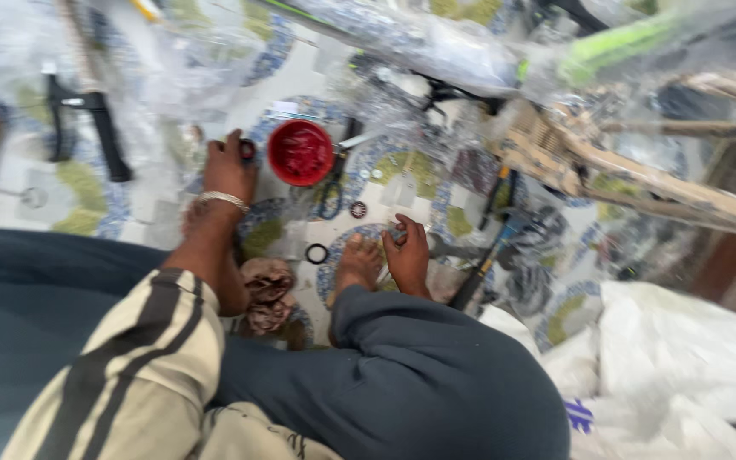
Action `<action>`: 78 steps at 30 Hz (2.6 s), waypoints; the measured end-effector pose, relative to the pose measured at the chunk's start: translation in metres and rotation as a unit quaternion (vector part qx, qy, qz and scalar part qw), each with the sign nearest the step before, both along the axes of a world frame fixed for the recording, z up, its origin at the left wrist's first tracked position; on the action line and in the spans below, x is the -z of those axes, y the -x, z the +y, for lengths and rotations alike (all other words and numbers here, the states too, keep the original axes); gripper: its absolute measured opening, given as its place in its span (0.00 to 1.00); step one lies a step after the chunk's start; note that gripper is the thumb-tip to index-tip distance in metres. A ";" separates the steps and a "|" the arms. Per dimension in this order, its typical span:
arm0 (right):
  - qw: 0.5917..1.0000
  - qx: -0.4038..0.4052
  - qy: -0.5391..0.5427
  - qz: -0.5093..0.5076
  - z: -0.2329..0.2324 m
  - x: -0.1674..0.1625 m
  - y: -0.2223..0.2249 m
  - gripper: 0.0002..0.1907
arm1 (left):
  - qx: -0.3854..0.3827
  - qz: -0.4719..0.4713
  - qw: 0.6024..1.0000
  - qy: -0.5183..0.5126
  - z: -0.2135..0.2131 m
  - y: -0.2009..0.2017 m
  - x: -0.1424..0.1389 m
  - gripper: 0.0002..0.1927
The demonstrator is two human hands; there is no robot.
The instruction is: The person attaches a headset component to a bicycle frame and applies red grease to small bearings and mechanical parts while sitting on the floor.
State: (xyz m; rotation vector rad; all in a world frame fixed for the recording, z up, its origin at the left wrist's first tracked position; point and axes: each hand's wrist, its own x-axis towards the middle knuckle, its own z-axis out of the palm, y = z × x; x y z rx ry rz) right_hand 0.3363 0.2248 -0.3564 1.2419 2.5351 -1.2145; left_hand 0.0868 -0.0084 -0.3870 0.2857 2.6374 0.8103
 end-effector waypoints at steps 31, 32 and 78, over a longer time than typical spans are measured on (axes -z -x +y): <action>0.997 0.022 -0.062 0.045 0.061 -0.010 0.064 0.13 | 0.089 -0.557 0.813 -0.145 0.015 -0.065 0.014 0.12; 0.995 -0.033 -0.063 0.073 0.057 -0.009 0.065 0.16 | 0.071 -0.574 0.799 -0.164 0.017 -0.066 0.013 0.10; 0.991 0.099 -0.060 0.060 0.090 0.006 0.084 0.21 | -0.053 -0.602 0.743 -0.287 0.044 -0.097 0.016 0.09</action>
